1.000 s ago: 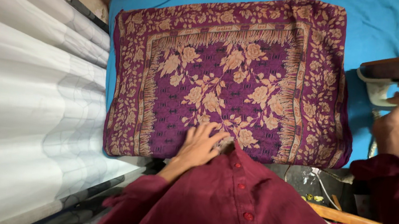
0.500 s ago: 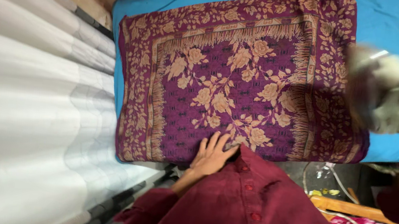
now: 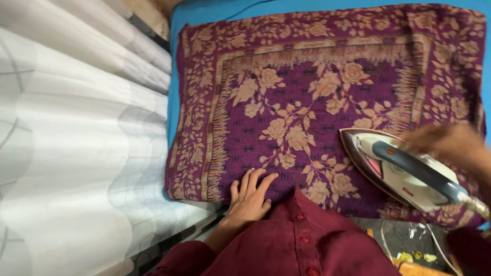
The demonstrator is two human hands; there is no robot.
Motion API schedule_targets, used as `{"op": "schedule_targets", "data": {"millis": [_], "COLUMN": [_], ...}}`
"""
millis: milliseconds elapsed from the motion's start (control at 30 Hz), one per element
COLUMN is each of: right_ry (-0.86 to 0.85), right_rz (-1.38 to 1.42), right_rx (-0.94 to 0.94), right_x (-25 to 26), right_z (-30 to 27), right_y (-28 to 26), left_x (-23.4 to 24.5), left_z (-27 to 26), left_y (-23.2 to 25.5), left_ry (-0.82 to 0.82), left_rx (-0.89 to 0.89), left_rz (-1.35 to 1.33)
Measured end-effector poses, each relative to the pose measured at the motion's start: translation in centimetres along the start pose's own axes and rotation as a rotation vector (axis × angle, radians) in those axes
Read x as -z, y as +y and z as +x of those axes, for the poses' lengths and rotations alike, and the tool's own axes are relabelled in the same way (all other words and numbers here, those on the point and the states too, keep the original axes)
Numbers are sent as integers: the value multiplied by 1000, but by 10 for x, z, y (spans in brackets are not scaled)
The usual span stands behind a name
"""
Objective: The person irons a purple patterned cloth on a blue ironing board. They unfold and smooth the cloth, then use an iron to press it flat, flipping it over to iron the other side.
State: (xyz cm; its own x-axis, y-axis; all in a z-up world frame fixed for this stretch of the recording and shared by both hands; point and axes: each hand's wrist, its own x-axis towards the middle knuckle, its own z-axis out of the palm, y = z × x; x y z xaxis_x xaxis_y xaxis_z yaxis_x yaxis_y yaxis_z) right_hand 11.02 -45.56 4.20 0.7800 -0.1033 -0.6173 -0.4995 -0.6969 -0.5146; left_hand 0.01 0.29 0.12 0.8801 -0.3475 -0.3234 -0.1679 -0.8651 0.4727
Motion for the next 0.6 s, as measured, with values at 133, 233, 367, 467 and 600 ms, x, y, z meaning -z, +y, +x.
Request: {"op": "schedule_targets", "data": {"millis": [133, 233, 367, 467, 600], "right_ry": [512, 556, 501, 488, 478], "right_rz": [191, 174, 150, 182, 199], "right_rx": [65, -60, -126, -176, -199], "right_x": [38, 35, 70, 73, 84], "right_z": [72, 133, 199, 216, 224], "right_y": [62, 84, 98, 112, 119], "left_x": [-3, -2, -8, -9, -4], "left_z": [2, 4, 12, 11, 13], "left_y": [-1, -2, -1, 4, 11], "left_ry": [-5, -18, -49, 23, 77], "left_rx": [123, 175, 239, 240, 265], "left_rz": [-48, -76, -146, -170, -191]}}
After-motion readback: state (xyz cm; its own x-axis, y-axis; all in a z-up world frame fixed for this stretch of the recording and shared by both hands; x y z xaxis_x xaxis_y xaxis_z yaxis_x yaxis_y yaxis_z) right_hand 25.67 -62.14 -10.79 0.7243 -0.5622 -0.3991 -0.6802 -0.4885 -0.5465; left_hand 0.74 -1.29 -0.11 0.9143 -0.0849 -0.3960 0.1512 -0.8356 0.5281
